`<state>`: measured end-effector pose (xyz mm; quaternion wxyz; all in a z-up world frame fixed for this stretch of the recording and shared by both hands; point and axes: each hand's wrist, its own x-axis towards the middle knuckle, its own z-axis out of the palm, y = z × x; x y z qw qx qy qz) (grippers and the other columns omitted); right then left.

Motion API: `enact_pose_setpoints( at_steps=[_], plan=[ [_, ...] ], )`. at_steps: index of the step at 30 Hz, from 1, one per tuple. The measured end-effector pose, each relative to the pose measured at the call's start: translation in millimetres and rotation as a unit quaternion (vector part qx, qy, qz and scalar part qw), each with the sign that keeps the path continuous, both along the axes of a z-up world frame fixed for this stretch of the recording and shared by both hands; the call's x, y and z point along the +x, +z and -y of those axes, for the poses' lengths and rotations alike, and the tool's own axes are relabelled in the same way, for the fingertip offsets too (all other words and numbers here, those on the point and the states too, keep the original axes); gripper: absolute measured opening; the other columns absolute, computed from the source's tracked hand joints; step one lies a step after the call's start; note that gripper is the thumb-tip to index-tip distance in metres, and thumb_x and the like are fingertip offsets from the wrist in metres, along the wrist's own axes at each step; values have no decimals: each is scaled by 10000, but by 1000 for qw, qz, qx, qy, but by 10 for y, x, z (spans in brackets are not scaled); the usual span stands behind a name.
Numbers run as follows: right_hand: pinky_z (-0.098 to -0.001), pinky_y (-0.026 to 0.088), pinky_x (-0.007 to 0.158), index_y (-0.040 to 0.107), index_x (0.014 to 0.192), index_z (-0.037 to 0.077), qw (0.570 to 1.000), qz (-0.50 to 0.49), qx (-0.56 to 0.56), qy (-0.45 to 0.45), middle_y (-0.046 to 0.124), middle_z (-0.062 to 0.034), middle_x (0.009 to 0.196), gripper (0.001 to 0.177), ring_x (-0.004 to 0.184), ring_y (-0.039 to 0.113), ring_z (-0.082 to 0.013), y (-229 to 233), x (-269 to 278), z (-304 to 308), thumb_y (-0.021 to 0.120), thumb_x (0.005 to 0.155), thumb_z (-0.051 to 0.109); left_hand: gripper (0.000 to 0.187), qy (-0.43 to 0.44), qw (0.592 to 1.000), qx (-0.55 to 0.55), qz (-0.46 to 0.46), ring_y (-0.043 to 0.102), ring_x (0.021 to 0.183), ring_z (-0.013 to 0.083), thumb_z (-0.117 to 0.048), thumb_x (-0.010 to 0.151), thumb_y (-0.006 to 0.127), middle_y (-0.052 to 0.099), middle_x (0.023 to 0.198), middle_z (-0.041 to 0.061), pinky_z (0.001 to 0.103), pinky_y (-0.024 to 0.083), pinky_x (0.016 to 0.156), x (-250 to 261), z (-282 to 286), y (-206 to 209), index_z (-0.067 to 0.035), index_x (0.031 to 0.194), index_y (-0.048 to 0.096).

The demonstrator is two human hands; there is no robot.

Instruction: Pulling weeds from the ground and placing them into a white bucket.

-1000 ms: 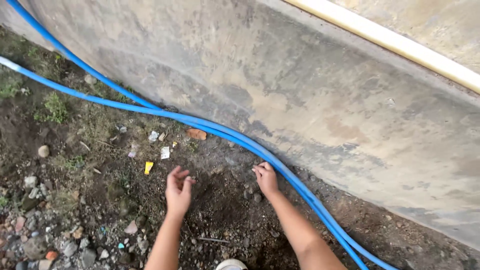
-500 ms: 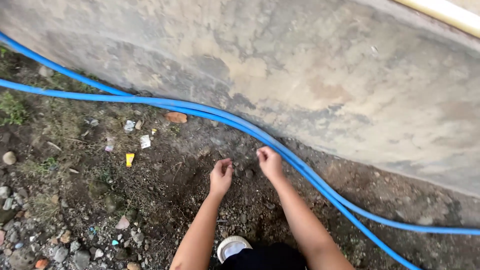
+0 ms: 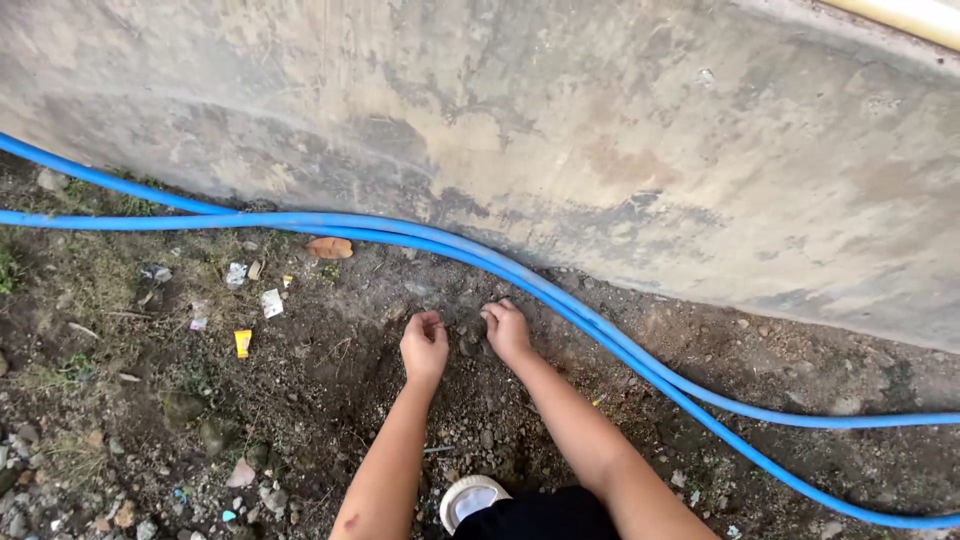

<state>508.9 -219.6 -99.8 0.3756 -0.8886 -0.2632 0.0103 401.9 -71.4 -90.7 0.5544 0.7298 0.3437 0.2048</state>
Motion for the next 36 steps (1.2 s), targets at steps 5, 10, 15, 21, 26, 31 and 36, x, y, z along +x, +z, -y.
enact_pose_setpoints(
  at_steps=[5, 10, 15, 21, 26, 31, 36],
  plan=[
    [-327, 583, 723, 751, 945, 63, 983, -15, 168, -73, 755, -89, 898, 44, 794, 716, -183, 82, 134, 133, 726, 909, 62, 196, -12, 998, 63, -9, 703, 761, 217, -49, 887, 706, 711, 918, 110, 350, 572, 710, 147, -109, 91, -3, 1076, 677],
    [-287, 526, 656, 752, 977, 51, 962, -126, 185, -157, 742, -77, 851, 51, 721, 629, -108, 239, 319, 738, 753, 964, 100, 207, -45, 997, 62, 14, 699, 745, 235, -24, 867, 709, 686, 938, 124, 363, 570, 683, 285, -8, 133, 11, 1070, 684],
    [-320, 638, 593, 678, 1077, 63, 977, -175, -40, -112, 747, -89, 850, 167, 693, 723, -148, 416, 60, 709, 680, 918, 114, 197, -56, 996, -61, -20, 709, 771, 143, -47, 890, 711, 764, 916, 74, 291, 594, 711, 404, 352, -3, -15, 1084, 725],
    [-452, 570, 711, 727, 1108, -15, 998, 68, 12, -15, 701, -230, 934, 233, 803, 686, -394, 247, -11, 462, 695, 882, 34, 191, -17, 985, -164, 49, 696, 766, 112, -79, 952, 683, 753, 936, 53, 272, 580, 706, 298, 564, -225, -8, 1128, 693],
    [-422, 562, 730, 738, 955, 24, 995, 83, 27, -55, 712, -183, 888, 79, 812, 694, -361, -159, 153, 504, 682, 908, 52, 181, 38, 966, -241, 85, 690, 788, 115, -80, 979, 667, 742, 962, 56, 265, 565, 690, 198, 475, -285, -1, 1141, 686],
    [-359, 519, 655, 750, 913, 24, 981, -72, -12, -180, 700, -161, 743, 120, 642, 654, -287, -3, 96, 220, 764, 911, 143, 201, 116, 915, -366, 123, 696, 806, 136, -101, 972, 651, 745, 980, 63, 286, 548, 652, 112, 250, -115, -13, 1152, 674],
    [-280, 548, 659, 763, 1002, 20, 979, -104, 160, 69, 723, -85, 871, 116, 755, 662, -165, 972, -386, -553, 718, 914, 81, 342, 146, 790, -555, 215, 713, 984, 193, -332, 1023, 546, 756, 1062, 78, 348, 579, 830, 20, -117, 510, -43, 1166, 657]
  ],
)
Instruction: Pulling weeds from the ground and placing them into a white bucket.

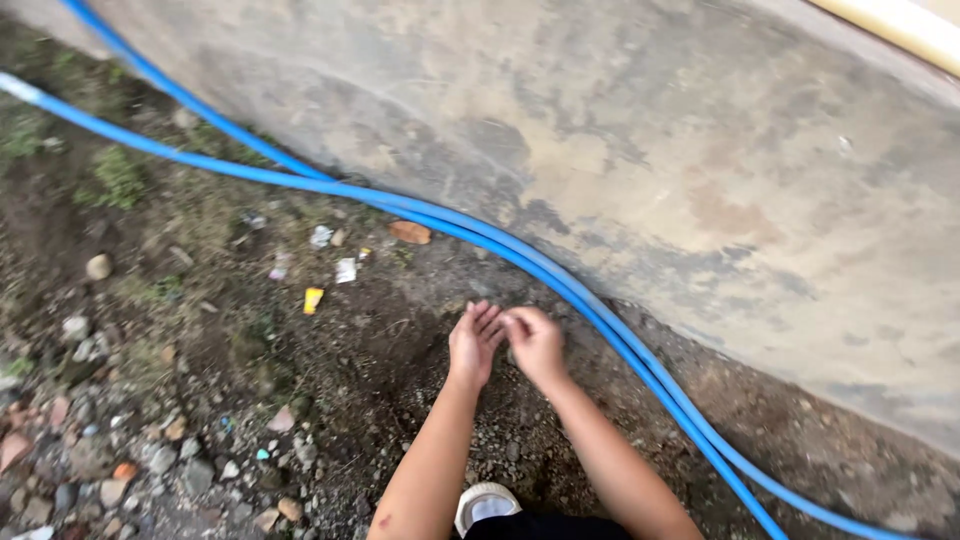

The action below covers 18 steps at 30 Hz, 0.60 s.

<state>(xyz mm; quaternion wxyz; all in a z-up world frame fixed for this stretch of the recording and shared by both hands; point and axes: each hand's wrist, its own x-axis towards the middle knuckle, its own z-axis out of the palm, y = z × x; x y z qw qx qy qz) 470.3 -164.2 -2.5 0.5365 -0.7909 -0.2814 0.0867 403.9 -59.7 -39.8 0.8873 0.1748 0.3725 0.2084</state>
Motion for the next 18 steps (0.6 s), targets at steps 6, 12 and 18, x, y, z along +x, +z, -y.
enact_pose_setpoints(
  at_steps=[6, 12, 18],
  plan=[
    [-315, 564, 764, 620, 1296, 8, 956, 121, -35, 264, 674, -127, 1096, 403, 884, 671, -199, 778, -499, -937, 707, 905, 54, 336, 131, 974, -75, 167, 675, 999, 260, -359, 1071, 506, 733, 1026, 89, 430, 544, 895, -362, -656, -572, -72, 1060, 681],
    [-317, 583, 671, 627, 1318, 17, 984, -26, -64, 164, 714, -108, 1058, 476, 744, 713, -167, -259, -201, -1579, 766, 883, 151, 258, 292, 934, -134, 153, 662, 945, 225, -291, 1061, 545, 712, 974, 64, 382, 536, 869, -1230, -1267, -551, -77, 1011, 680],
    [-435, 552, 680, 691, 1179, 4, 972, 148, -124, 136, 635, -189, 943, 412, 735, 671, -341, -965, -38, -1942, 811, 798, 108, 239, 351, 920, -125, 118, 647, 893, 203, -279, 1054, 562, 703, 952, 53, 370, 532, 844, -1871, -1638, -634, -73, 1044, 682]
  ],
)
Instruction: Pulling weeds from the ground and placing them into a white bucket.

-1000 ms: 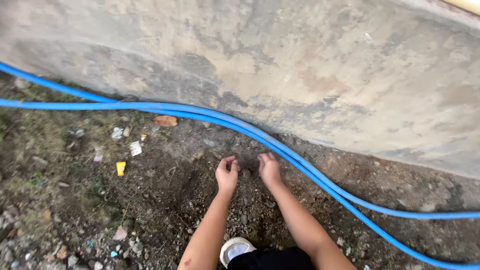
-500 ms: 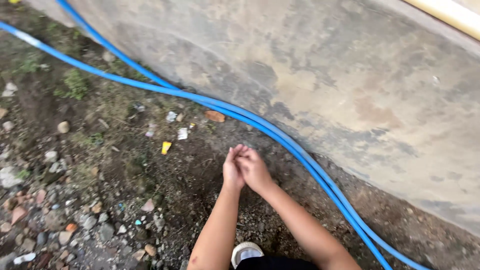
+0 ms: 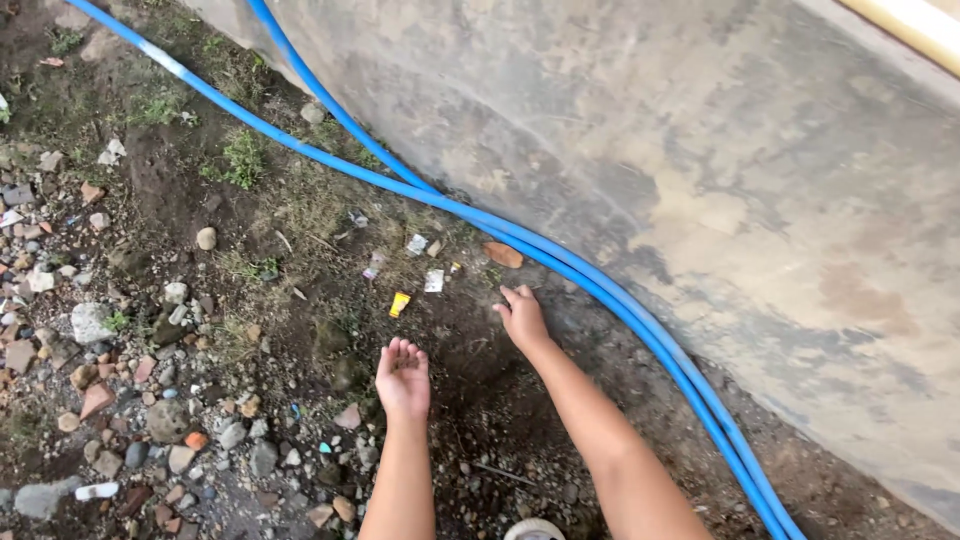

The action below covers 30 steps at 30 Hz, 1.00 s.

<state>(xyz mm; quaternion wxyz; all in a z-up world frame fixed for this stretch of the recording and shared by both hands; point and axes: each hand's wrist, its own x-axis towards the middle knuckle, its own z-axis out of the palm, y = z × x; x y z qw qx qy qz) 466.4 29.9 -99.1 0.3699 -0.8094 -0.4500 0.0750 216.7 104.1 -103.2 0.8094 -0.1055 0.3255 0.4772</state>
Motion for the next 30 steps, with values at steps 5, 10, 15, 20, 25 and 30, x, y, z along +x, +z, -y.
enact_pose_setpoints(
  at_steps=[5, 10, 15, 20, 25, 30],
  plan=[
    [-457, 547, 715, 734, 973, 31, 995, 58, 69, -33, 666, -166, 907, 107, 806, 668, -385, -204, 12, -124, 741, 885, 90, 224, 5, 1000, 2, -9, 637, 869, 190, -265, 1052, 560, 694, 929, 42, 369, 533, 837, -103, -294, -160, -74, 1039, 675],
    [-385, 546, 664, 725, 873, 36, 987, 2, 103, -123, 703, -122, 789, 119, 708, 668, -266, -161, 25, -203, 745, 916, 145, 203, -16, 1000, 0, -13, 627, 845, 176, -236, 1062, 562, 690, 916, 40, 357, 533, 836, -4, -494, -61, -70, 1020, 671],
    [-284, 505, 624, 741, 915, 15, 975, -165, 122, -89, 708, -76, 774, 182, 689, 601, -102, 677, -205, -549, 774, 949, 191, 200, -69, 997, 33, -24, 657, 914, 188, -213, 1069, 575, 695, 969, 61, 355, 533, 912, 247, -656, -17, -36, 1078, 669],
    [-287, 563, 629, 737, 1003, 14, 981, -177, 21, 74, 759, -45, 832, 199, 691, 675, -94, 1647, -1055, -943, 782, 869, 153, 246, -72, 997, 14, 19, 684, 1015, 209, -214, 1041, 545, 719, 1065, 77, 393, 530, 1000, 409, -840, 548, -32, 1138, 679],
    [-316, 587, 623, 659, 1039, -21, 969, -178, -95, 140, 756, -92, 770, 336, 680, 722, -114, 1900, -1598, -1222, 831, 790, 125, 293, -57, 994, -31, 85, 691, 1029, 235, -261, 1043, 510, 732, 1076, 85, 420, 541, 990, 82, -924, 796, -38, 1119, 683],
    [-363, 610, 639, 718, 1066, 25, 957, -205, -185, 93, 755, -115, 829, 276, 730, 734, -235, 2130, -1452, -1499, 782, 871, 208, 268, -12, 992, -84, 95, 711, 907, 227, -266, 1062, 518, 748, 939, 60, 400, 564, 912, -396, -1105, 561, -92, 968, 700]
  ],
)
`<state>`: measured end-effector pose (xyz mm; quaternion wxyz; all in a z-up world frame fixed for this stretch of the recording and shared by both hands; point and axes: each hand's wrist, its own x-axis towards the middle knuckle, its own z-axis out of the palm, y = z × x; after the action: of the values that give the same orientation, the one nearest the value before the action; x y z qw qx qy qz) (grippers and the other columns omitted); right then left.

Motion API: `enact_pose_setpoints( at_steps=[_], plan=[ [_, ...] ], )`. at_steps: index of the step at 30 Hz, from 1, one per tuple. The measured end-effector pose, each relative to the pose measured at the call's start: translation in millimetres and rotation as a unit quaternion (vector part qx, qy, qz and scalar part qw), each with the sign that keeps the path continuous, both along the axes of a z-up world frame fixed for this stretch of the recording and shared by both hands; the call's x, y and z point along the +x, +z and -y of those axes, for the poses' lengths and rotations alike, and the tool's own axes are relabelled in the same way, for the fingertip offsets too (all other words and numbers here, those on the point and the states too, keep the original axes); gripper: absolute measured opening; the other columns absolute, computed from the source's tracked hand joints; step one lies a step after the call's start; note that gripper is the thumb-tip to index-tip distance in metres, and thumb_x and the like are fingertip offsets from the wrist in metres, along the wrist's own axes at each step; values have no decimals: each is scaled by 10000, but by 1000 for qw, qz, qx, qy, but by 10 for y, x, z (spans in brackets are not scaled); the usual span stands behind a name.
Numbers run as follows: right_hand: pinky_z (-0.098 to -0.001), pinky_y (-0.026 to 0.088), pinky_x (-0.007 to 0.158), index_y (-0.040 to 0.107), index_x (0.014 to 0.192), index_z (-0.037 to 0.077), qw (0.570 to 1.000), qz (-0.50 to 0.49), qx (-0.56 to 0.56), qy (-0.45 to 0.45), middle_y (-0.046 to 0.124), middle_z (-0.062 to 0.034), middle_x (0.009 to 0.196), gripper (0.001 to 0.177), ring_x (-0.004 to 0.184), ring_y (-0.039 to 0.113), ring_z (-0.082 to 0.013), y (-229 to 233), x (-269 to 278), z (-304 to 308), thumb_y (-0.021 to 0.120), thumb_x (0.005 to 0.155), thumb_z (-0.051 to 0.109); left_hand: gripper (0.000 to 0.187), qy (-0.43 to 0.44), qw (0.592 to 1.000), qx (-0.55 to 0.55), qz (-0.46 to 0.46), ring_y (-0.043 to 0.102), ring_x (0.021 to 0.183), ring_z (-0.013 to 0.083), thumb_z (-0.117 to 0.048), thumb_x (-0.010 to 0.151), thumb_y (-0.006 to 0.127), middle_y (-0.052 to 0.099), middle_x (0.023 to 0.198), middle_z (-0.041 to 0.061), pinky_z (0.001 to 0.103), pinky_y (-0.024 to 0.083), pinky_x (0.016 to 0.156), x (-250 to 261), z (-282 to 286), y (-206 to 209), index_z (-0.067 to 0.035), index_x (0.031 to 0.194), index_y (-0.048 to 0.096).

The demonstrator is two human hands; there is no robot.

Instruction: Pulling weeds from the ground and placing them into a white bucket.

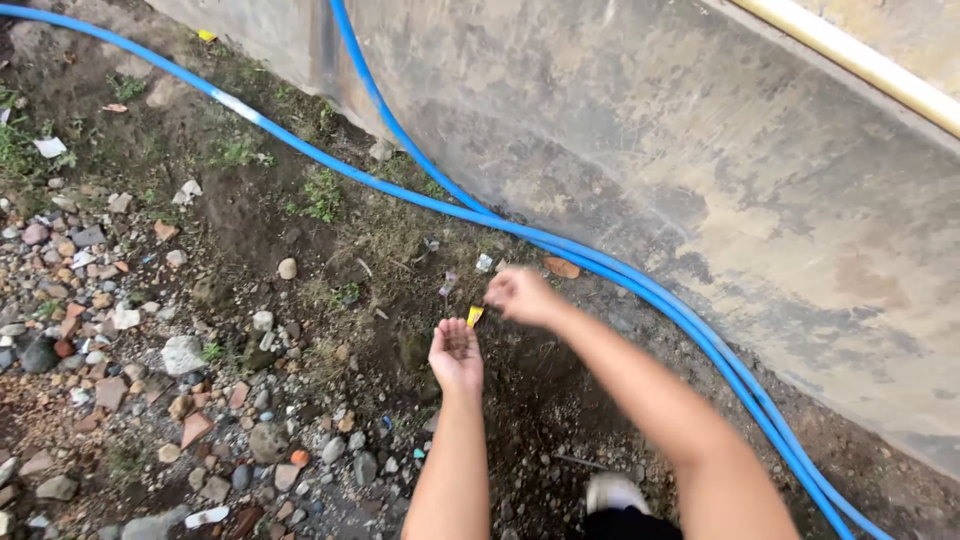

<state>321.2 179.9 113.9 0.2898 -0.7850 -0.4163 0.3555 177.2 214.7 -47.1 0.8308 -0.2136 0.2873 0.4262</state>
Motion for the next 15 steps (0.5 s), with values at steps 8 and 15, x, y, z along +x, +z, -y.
enact_pose_setpoints(
  at_steps=[8, 15],
  plan=[
    [-475, 585, 836, 703, 1053, 53, 875, 380, -165, 252, 736, -171, 1085, 220, 982, 707, -358, -833, 87, 212, 653, 893, 195, 346, -1, 995, 14, -98, 701, 813, 197, -245, 1090, 478, 734, 824, 52, 366, 581, 879, -658, -442, 117, -94, 860, 687],
    [-478, 569, 876, 380, 1521, 183, 874, 349, -94, 326, 305, -72, 1654, 811, 1163, 607, -476, -1883, 191, -212, 592, 770, -36, 308, 62, 992, 53, -100, 687, 848, 207, -249, 1077, 492, 717, 870, 60, 374, 578, 890, -793, -788, -102, -80, 893, 672]
  ],
)
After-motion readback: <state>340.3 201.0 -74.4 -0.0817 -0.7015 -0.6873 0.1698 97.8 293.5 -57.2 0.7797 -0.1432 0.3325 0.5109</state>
